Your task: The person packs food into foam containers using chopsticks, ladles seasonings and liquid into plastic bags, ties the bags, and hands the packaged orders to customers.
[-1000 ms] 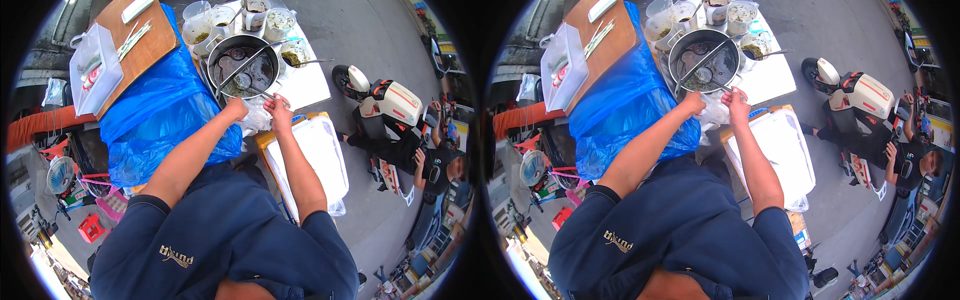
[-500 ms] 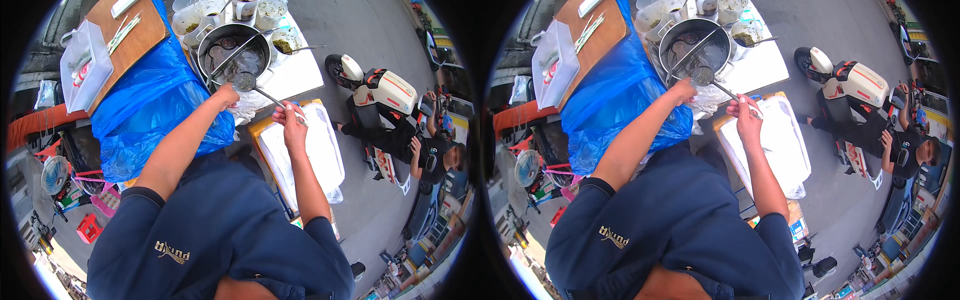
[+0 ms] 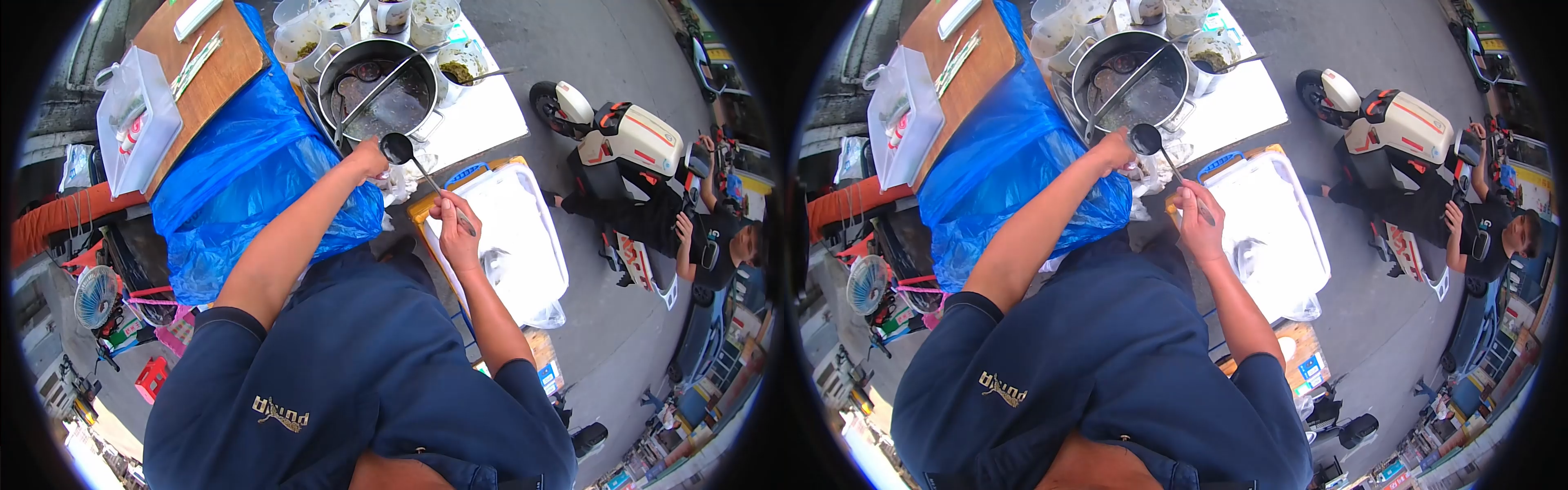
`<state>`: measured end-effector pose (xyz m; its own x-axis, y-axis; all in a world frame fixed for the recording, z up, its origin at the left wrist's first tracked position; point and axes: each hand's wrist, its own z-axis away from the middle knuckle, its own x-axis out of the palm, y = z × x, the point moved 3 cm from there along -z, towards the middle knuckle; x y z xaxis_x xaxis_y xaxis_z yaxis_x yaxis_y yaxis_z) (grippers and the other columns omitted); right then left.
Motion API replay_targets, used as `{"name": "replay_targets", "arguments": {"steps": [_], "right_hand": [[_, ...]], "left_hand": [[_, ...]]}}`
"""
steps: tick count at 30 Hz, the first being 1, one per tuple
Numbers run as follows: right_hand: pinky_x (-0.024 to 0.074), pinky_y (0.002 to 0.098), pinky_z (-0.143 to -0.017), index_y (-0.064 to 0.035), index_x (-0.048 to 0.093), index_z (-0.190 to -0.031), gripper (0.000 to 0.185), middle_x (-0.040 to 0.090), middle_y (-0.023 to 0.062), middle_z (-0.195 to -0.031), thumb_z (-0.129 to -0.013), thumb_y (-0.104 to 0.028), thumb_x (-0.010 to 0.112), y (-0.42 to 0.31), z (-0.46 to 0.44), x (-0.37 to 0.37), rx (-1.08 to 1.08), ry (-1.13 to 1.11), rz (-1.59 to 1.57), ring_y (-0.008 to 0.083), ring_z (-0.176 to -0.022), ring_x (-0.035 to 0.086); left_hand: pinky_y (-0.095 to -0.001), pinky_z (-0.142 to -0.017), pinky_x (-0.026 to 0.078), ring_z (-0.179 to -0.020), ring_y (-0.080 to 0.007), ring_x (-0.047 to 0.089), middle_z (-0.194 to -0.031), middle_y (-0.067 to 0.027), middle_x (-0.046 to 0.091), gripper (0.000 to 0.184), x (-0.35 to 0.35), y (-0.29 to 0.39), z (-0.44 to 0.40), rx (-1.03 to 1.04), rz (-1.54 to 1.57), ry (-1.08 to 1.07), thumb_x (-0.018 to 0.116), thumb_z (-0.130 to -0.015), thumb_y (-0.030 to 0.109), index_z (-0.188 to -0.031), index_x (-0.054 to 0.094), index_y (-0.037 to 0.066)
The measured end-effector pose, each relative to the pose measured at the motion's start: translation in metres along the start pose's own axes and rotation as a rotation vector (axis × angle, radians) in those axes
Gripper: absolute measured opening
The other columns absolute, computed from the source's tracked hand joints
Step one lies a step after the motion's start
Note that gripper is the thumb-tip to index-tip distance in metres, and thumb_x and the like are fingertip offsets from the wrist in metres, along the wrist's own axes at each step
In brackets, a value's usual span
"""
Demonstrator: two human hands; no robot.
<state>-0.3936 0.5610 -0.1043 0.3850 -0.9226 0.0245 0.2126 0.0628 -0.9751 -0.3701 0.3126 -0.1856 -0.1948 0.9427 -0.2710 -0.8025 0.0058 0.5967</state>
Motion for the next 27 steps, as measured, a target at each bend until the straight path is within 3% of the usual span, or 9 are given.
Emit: {"name": "replay_targets", "arguments": {"steps": [3,6,7,12,15,18,22,24,27], "right_hand": [[0.0598,0.0304,-0.076,0.0034,0.062,-0.12,0.029,0.07,0.0121,-0.096,-0.106,-0.02,0.052,-0.002,-0.021,0.011,0.025,0.007,-0.063,0.0144,-0.081,0.068],[0.0563,0.0275,-0.073,0.0021,0.065,-0.117,0.025,0.07,0.0089,-0.095,-0.104,-0.018,0.056,0.01,-0.071,0.038,-0.083,-0.097,0.117,0.0132,-0.08,0.067],[0.0558,0.0273,-0.072,0.0014,0.066,-0.115,0.024,0.07,0.0084,-0.094,-0.103,-0.017,0.057,0.013,-0.076,0.043,-0.151,-0.114,0.18,0.0126,-0.078,0.067],[0.0556,0.0282,-0.067,-0.0014,0.069,-0.109,0.018,0.069,0.0077,-0.087,-0.1,-0.016,0.062,0.052,-0.109,0.074,-0.597,-0.218,0.528,0.013,-0.075,0.069],[0.0582,0.0299,-0.068,0.0001,0.067,-0.111,0.022,0.068,0.0089,-0.09,-0.102,-0.019,0.058,0.075,-0.112,0.077,0.016,-0.177,0.108,0.0148,-0.075,0.068],[0.0605,0.0322,-0.069,0.0026,0.062,-0.115,0.027,0.067,0.0122,-0.091,-0.104,-0.021,0.054,0.08,-0.115,0.074,0.256,-0.039,-0.218,0.018,-0.076,0.068],[0.0616,0.0346,-0.074,0.0042,0.057,-0.12,0.03,0.067,0.015,-0.094,-0.104,-0.021,0.053,0.067,-0.112,0.064,0.276,-0.037,-0.29,0.0203,-0.079,0.068],[0.0615,0.0344,-0.074,0.0042,0.057,-0.12,0.03,0.067,0.0149,-0.094,-0.105,-0.021,0.053,0.054,-0.107,0.057,0.264,-0.04,-0.272,0.0201,-0.079,0.068],[0.0615,0.0341,-0.074,0.0042,0.058,-0.121,0.03,0.067,0.0149,-0.094,-0.105,-0.021,0.053,0.032,-0.1,0.045,0.232,-0.048,-0.246,0.0197,-0.079,0.068]], "left_hand": [[-0.0368,-0.089,0.057,-0.124,-0.0356,0.059,-0.145,-0.0267,0.049,0.093,0.002,-0.021,-0.022,0.122,-0.205,0.025,0.074,-0.072,-0.001,-0.153,0.028,-0.006],[-0.0326,-0.101,0.05,-0.129,-0.0345,0.056,-0.146,-0.028,0.048,0.097,-0.001,-0.018,-0.017,0.138,-0.283,0.023,0.077,-0.07,0.004,-0.152,0.028,-0.008],[-0.0314,-0.056,0.053,-0.072,-0.0202,0.067,-0.106,-0.0196,0.067,0.095,-0.001,-0.013,-0.009,0.136,-0.237,0.036,0.069,-0.072,-0.007,-0.155,0.024,-0.006],[-0.0323,-0.054,0.051,-0.069,-0.019,0.065,-0.1,-0.0199,0.068,0.094,-0.008,-0.008,0.003,0.142,-0.23,0.045,0.067,-0.073,-0.007,-0.155,0.023,-0.005],[-0.0326,-0.054,0.051,-0.068,-0.0187,0.064,-0.1,-0.02,0.068,0.094,-0.005,-0.01,0.002,0.138,-0.189,0.021,0.068,-0.074,-0.007,-0.156,0.022,-0.005],[-0.0322,-0.053,0.051,-0.067,-0.0183,0.064,-0.098,-0.0191,0.068,0.094,-0.004,-0.013,-0.003,0.134,-0.19,0.038,0.068,-0.074,-0.007,-0.156,0.022,-0.005],[-0.0316,-0.053,0.051,-0.067,-0.0183,0.064,-0.1,-0.0186,0.068,0.094,-0.004,-0.017,-0.009,0.111,-0.133,0.023,0.068,-0.075,-0.007,-0.156,0.021,-0.005],[-0.0348,-0.094,0.054,-0.124,-0.0317,0.06,-0.144,-0.0276,0.05,0.098,-0.005,-0.018,-0.01,0.077,-0.114,-0.008,0.078,-0.071,0.003,-0.154,0.027,-0.006],[-0.0363,-0.08,0.058,-0.111,-0.031,0.066,-0.141,-0.027,0.052,0.098,-0.01,-0.006,0.002,0.044,-0.067,-0.051,0.076,-0.071,0.001,-0.154,0.025,-0.005]]}}
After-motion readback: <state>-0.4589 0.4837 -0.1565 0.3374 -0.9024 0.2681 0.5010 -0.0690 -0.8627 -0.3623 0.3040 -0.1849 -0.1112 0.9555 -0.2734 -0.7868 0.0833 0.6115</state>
